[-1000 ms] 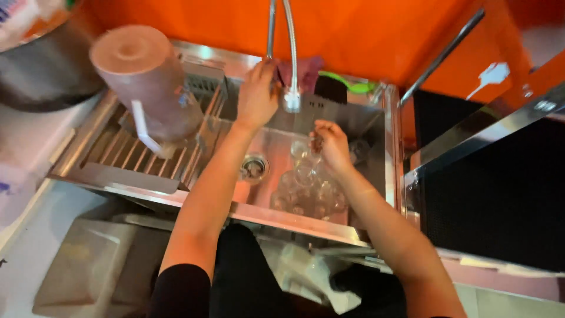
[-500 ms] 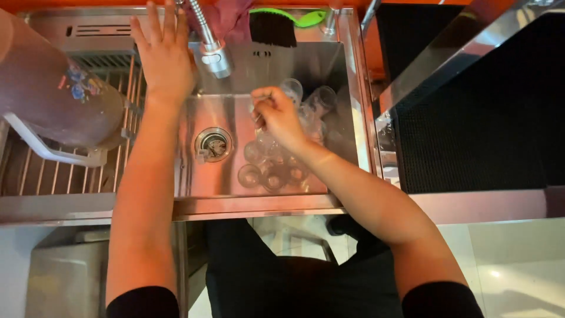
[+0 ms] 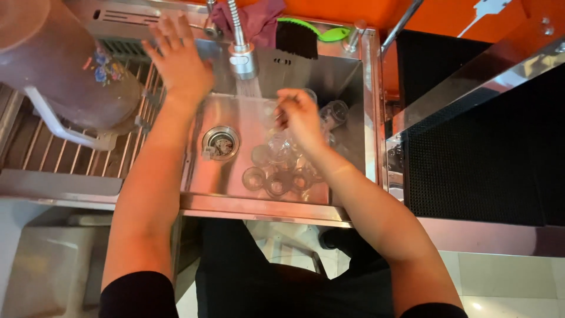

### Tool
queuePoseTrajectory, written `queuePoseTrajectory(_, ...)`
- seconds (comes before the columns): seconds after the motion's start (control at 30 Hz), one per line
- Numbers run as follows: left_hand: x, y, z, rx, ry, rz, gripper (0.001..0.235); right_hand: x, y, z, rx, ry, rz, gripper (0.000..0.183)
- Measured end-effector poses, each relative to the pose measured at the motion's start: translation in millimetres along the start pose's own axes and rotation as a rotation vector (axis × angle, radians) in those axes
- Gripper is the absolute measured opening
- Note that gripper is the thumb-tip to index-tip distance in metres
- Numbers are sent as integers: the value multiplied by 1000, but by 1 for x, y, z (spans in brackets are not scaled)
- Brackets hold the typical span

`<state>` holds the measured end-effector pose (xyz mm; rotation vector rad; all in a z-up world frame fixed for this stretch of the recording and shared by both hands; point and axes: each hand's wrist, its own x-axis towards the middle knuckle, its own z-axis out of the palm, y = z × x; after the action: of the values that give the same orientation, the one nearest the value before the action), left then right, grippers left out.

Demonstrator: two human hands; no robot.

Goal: The person washes several small clear glasses under a running faucet in a stainless steel sink. They rinse each glass by hand and place the cleaned glasses on a black mat to the right of the sink.

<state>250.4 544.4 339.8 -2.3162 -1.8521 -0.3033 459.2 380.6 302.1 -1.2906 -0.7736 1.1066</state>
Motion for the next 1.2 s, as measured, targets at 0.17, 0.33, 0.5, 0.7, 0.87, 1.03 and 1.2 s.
queuePoseTrajectory(0.17,-48,26,-54,-553,-443,404,47,-1,-9,-7,-77,-12,11,22)
queuePoseTrajectory(0.33,-82,45,-18,-679,-516,475,20,-38,-48,-11,-1111,-742,-60,63)
queuePoseTrajectory(0.5,-89,29,-19,-603,-412,486,18,-28,12,-2,-1736,-646,-265,91)
queuePoseTrajectory(0.7,-91,22,-45,-719,-383,491,53,-28,-5,8,-1552,-554,-207,82)
queuePoseTrajectory(0.87,-83,16,-27,-768,-224,520,17,-17,-20,31,-1154,-396,-184,87)
queuePoseTrajectory(1.03,-91,13,-54,-938,-31,783,12,-1,-9,42,-937,-194,-108,89)
queuePoseTrajectory(1.2,-81,19,-23,-787,82,926,10,-1,21,45,-775,-60,-321,74)
